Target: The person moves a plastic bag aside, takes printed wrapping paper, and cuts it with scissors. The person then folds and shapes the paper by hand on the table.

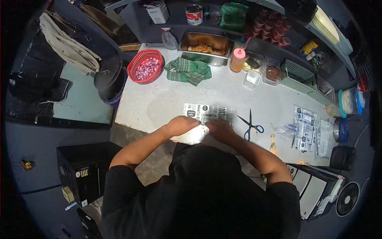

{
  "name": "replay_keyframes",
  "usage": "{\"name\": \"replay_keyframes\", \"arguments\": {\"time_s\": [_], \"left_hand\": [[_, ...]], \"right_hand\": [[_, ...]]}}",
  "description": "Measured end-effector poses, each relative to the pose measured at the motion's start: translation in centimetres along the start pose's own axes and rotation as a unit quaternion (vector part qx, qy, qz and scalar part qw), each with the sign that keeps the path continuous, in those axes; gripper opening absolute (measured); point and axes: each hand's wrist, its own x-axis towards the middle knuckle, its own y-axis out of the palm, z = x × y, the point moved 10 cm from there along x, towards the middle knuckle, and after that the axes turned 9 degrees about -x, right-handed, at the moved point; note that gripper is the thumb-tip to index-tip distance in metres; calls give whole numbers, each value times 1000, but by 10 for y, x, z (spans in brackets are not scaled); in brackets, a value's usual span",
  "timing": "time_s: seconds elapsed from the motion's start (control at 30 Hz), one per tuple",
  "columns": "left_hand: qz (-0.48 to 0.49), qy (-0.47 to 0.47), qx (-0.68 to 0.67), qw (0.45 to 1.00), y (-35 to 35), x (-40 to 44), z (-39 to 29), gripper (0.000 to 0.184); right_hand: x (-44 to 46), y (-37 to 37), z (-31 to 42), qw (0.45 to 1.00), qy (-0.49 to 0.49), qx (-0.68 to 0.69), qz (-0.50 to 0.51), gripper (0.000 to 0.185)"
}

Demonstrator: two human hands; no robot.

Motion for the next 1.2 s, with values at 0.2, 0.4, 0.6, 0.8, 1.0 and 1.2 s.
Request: {"name": "replay_keyframes", "arguments": {"time_s": [0.2, 0.4, 0.6, 0.8, 1.0, 1.2], "left_hand": [[-155, -129, -147, 968, -70, -21, 49, 29], [-566, -134, -659, 477, -15, -73, 115, 51], [-364, -29, -912, 189, -16, 28, -1, 64], [-300, -379, -754, 445, 96, 20, 51, 20], [-373, -355, -597, 615, 101, 24, 79, 34], [-318, -401, -425, 746, 26, 37, 43, 41]], "right_hand": [[15, -40, -36, 990, 115, -1, 85, 17], [6, -130, -74, 846, 168, 474, -176, 14], [-1, -73, -100, 663, 324, 663, -126, 18], [-43, -41, -105, 878, 341, 303, -141, 22], [-164, -93, -106, 862, 502, 4, -73, 60], [-208, -71, -117, 854, 516, -37, -48, 58]]}}
